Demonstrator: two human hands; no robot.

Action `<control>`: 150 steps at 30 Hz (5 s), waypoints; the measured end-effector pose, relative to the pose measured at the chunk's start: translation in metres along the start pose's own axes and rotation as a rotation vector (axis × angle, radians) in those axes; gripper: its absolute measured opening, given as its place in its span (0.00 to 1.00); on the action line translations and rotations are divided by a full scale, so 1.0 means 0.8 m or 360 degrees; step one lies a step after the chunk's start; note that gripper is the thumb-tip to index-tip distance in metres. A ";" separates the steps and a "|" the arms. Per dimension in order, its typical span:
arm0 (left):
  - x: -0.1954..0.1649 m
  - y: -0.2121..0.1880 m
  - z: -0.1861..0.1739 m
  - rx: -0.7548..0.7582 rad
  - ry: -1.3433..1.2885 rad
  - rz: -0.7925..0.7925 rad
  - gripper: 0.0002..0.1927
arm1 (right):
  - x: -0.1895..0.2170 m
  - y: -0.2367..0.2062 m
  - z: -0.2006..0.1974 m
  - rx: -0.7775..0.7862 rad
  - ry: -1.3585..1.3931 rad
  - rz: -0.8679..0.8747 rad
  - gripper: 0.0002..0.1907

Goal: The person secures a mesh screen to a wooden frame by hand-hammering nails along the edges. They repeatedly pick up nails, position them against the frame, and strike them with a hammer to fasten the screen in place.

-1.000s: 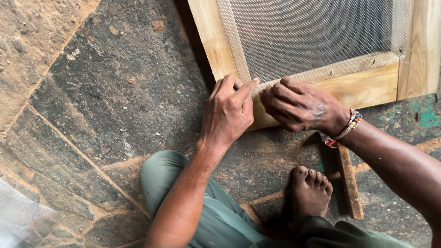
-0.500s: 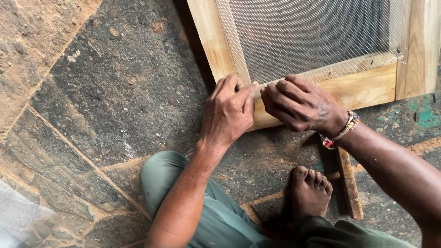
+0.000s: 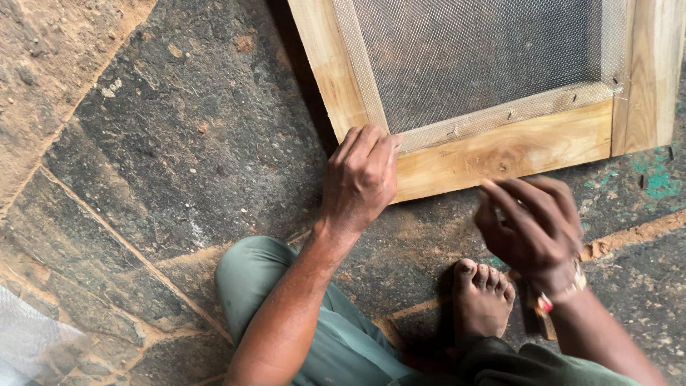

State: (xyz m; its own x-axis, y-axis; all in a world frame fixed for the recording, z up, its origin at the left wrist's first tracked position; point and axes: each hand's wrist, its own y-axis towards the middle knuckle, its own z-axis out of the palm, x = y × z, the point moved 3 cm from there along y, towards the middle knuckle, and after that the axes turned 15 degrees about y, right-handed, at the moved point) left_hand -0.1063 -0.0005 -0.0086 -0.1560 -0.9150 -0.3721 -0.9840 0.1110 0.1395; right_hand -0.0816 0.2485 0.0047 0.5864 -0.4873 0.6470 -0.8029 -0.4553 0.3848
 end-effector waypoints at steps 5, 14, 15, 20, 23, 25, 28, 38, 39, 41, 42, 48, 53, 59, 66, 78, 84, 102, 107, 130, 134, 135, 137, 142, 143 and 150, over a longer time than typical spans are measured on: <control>0.002 -0.002 0.002 0.0033 -0.0052 -0.0012 0.03 | 0.008 -0.070 -0.036 -0.0042 -0.0303 0.0593 0.12; 0.015 -0.013 0.019 0.0050 -0.0173 -0.0072 0.03 | 0.012 -0.163 -0.054 0.0570 -0.0431 0.1404 0.20; 0.016 -0.014 0.020 0.0035 -0.0181 -0.0080 0.03 | 0.010 -0.165 -0.057 0.0506 -0.0362 0.1396 0.19; 0.017 -0.013 0.021 0.0009 -0.0199 -0.0105 0.04 | 0.007 -0.174 -0.076 0.0011 0.0322 0.2095 0.24; 0.012 -0.009 0.009 0.0001 -0.0238 -0.0111 0.04 | 0.028 -0.155 -0.090 -0.0299 0.0628 0.1940 0.23; 0.008 -0.007 -0.004 -0.0013 -0.0231 -0.0158 0.04 | 0.047 -0.137 -0.091 -0.0419 0.0785 0.1747 0.24; 0.003 0.000 -0.017 -0.0029 -0.0267 -0.0167 0.04 | 0.056 -0.103 -0.083 -0.0420 0.0874 0.1428 0.28; 0.012 0.001 0.010 0.0050 0.0066 0.0094 0.02 | 0.040 -0.042 -0.009 -0.0036 0.0572 0.1081 0.28; 0.014 -0.001 0.013 0.0036 0.0036 0.0076 0.03 | 0.041 -0.039 -0.009 -0.0047 0.0568 0.1079 0.28; 0.017 -0.005 0.017 0.0012 -0.0026 0.0041 0.04 | 0.042 -0.034 -0.009 -0.0070 0.0560 0.1079 0.28; 0.018 -0.006 0.019 0.0023 -0.0046 0.0016 0.03 | 0.042 -0.030 -0.009 -0.0079 0.0549 0.1056 0.28; 0.018 -0.008 0.017 0.0059 -0.0173 -0.0106 0.04 | 0.043 -0.013 -0.004 -0.0076 0.0479 0.0955 0.27; 0.015 -0.011 0.006 -0.0008 -0.0245 -0.0186 0.04 | 0.051 0.007 0.003 -0.0044 0.0307 0.0765 0.25; 0.011 -0.009 0.002 -0.0035 -0.0308 -0.0194 0.06 | 0.059 0.029 0.009 0.0048 0.0332 0.0582 0.23; 0.013 -0.013 0.001 -0.0095 -0.0295 -0.0183 0.05 | 0.063 0.034 0.009 0.0033 0.0346 0.0620 0.23; 0.019 -0.017 0.021 0.0009 -0.0260 -0.0214 0.05 | 0.052 0.025 0.016 0.0145 0.0410 0.0717 0.19; 0.008 -0.007 -0.011 -0.0072 -0.0316 -0.0267 0.06 | 0.051 0.026 0.007 -0.0027 0.0390 0.0905 0.23; 0.013 0.012 0.013 0.0276 -0.0359 -0.0413 0.04 | 0.021 -0.007 0.022 -0.0131 0.0971 0.1254 0.28; 0.013 0.012 0.007 0.0156 -0.0353 -0.0331 0.05 | 0.015 -0.013 0.025 -0.0115 0.0992 0.1271 0.28; 0.052 -0.003 0.022 -0.0441 -0.0039 -0.0784 0.39 | 0.056 0.030 0.017 0.0159 0.0318 0.0733 0.21; 0.056 -0.014 0.023 -0.0448 -0.0001 -0.0862 0.36 | 0.050 0.031 0.010 0.0096 0.0381 0.0770 0.20; 0.056 -0.015 0.023 -0.0443 0.0028 -0.0877 0.36 | 0.053 0.034 0.006 0.0012 0.0388 0.0674 0.19; 0.056 -0.016 0.022 -0.0424 0.0077 -0.0896 0.35 | 0.064 0.038 0.003 0.0048 0.0268 0.0504 0.19; 0.055 -0.018 0.019 -0.0461 0.0085 -0.0887 0.34 | 0.069 0.045 0.000 0.0218 0.0466 0.0699 0.20; 0.056 -0.018 0.019 -0.0453 0.0095 -0.0899 0.34 | 0.068 0.045 -0.002 0.0157 0.0372 0.0736 0.20; 0.057 -0.018 0.016 -0.0401 0.0087 -0.0907 0.33 | 0.063 0.041 0.002 0.0430 0.0335 0.0724 0.22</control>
State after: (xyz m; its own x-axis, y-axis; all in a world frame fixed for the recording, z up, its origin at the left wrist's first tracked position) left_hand -0.1001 -0.0389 -0.0394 0.3985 -0.8228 -0.4052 -0.8597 -0.4890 0.1475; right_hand -0.0785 0.2078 0.0490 0.1316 -0.5324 0.8362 -0.8975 -0.4222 -0.1275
